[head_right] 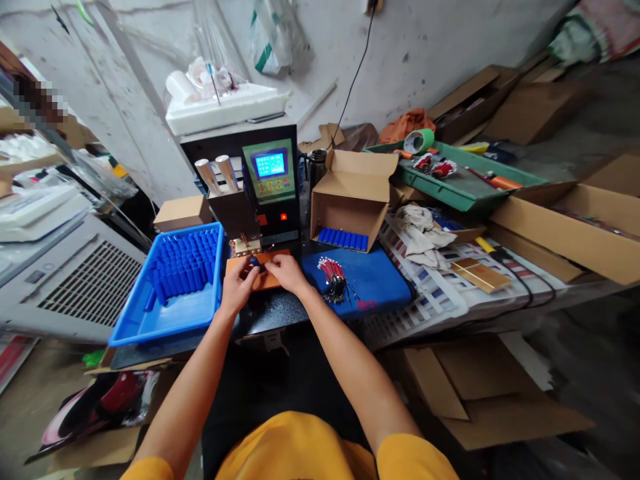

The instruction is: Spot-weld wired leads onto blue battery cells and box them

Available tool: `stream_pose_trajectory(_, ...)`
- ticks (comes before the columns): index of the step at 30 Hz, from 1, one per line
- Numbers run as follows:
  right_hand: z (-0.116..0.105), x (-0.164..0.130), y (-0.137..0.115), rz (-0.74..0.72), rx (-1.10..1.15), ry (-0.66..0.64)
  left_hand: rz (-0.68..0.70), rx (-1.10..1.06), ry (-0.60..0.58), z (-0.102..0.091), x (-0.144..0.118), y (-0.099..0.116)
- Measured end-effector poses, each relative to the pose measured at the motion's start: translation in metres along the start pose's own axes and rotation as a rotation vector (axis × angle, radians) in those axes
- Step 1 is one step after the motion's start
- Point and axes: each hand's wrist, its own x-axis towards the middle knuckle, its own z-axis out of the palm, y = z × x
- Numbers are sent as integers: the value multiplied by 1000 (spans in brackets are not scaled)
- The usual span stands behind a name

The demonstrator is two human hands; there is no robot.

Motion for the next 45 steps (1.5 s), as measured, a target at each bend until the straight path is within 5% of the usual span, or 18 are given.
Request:
stream_pose_trajectory(4, -3, -3, -4, 57, 118, -37, 44, 26, 83, -10, -13, -4)
stream_pose_trajectory(9, -2, -5, -6, 73, 202, -48, 136, 156, 15, -15, -26, -16)
stream_pose_trajectory(26, -6, -4, 2, 87, 292, -47, 249, 484, -57, -14, -20, 3)
stream_pose_trajectory(39, -3, -11, -7, 3, 225, -148, 277, 446, -143, -13, -17, 2)
stream_pose_trajectory(45, 8, -13, -2, 79, 313, -188, 332, 531, -137, -8, -15, 4)
